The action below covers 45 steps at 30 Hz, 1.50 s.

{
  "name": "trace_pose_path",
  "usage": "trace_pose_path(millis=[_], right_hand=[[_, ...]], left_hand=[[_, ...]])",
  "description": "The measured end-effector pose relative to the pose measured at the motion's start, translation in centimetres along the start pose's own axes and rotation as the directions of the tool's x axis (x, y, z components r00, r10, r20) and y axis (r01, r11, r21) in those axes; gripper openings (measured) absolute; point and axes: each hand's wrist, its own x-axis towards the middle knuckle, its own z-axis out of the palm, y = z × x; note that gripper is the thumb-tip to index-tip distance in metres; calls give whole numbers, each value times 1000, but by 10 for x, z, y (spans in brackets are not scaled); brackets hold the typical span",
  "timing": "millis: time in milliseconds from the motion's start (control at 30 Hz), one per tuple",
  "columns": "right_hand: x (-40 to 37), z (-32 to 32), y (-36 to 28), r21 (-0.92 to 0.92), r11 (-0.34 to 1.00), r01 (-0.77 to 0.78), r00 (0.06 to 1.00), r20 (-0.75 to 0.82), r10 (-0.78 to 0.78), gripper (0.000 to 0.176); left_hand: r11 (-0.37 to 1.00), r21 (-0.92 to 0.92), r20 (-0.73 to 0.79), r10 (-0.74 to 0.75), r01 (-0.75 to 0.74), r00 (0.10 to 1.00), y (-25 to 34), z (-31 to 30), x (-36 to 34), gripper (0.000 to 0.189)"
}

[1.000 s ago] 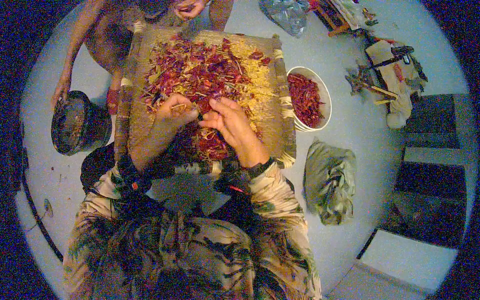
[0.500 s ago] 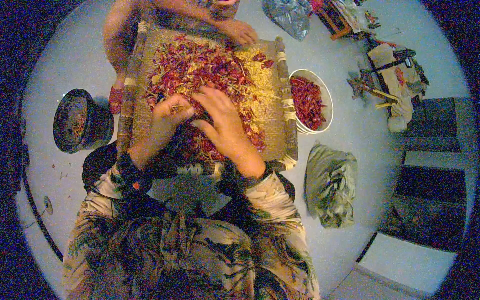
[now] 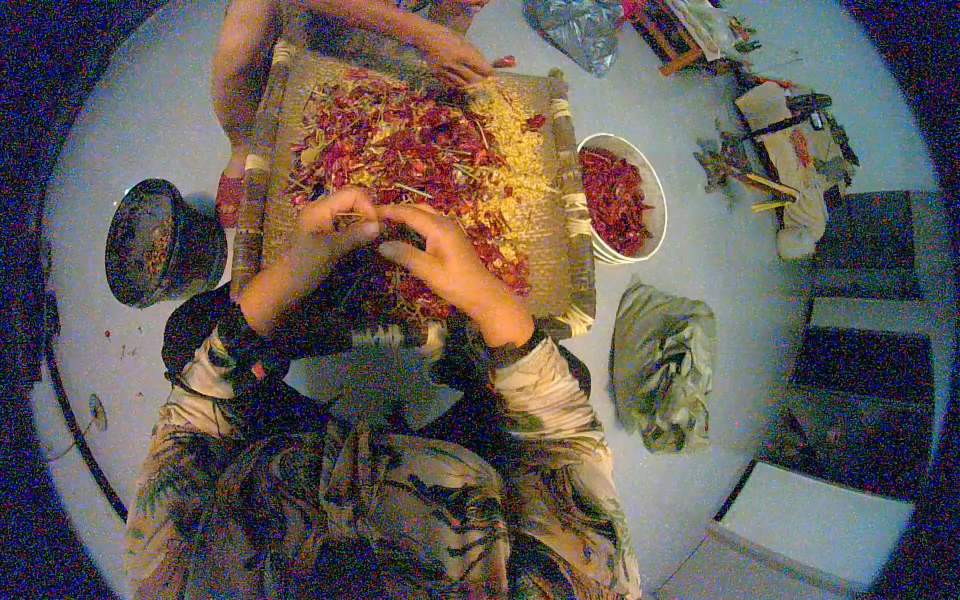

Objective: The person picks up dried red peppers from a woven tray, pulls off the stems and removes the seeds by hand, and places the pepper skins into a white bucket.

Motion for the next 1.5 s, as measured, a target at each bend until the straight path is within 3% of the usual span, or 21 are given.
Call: trace_pose_path(millis=[133, 300, 533, 633, 733, 800, 933, 1033, 1133, 1333, 1433, 1500], right_hand=[[-3, 2, 5, 104, 987, -119, 993, -1, 119, 36], [-1, 6, 0, 158, 973, -166, 981, -69, 179, 26], [-1, 16, 13, 32, 997, -77, 968, -239, 82, 14], [-2, 16, 7, 80, 991, -112, 963, -236, 128, 13], [-3, 17, 7, 143, 976, -161, 963, -195, 187, 12], [-2, 17, 5, 160, 972, -173, 965, -170, 200, 11], [-3, 15, -9, -71, 995, -68, 983, -174, 54, 11], [-2, 14, -11, -137, 989, 47, 982, -177, -71, 12], [-1, 12, -13, -172, 977, 123, 974, -166, -152, 13], [0, 9, -13, -255, 942, 217, 960, -116, -253, 15], [1, 9, -13, -265, 939, 220, 959, -119, -258, 14], [0, 10, -13, -249, 950, 191, 964, -136, -229, 13]], left_hand=[[999, 27, 30, 20, -21, 999, 5, -2, -1, 12], [980, 190, -45, 62, -52, 997, 12, -1, -3, 13], [948, 306, -117, 126, -85, 985, 18, 7, -6, 7], [873, 394, -155, 373, -289, 915, 15, 12, -2, 6], [879, 401, -139, 335, -256, 932, 16, 15, -5, 5], [930, 338, -155, 210, -148, 965, 16, 15, -8, 5], [974, 216, -212, -19, 65, 977, 21, 16, -11, 5], [989, -145, -233, -53, 19, 971, 4, 18, -5, 5], [835, -446, -69, -393, 324, 917, 10, 11, -7, 9], [564, -764, 83, -397, 314, 914, 4, 9, -8, 8], [505, -787, 115, -443, 353, 889, 6, 10, -8, 10], [462, -815, 164, -392, 348, 905, -3, 10, -8, 11]])
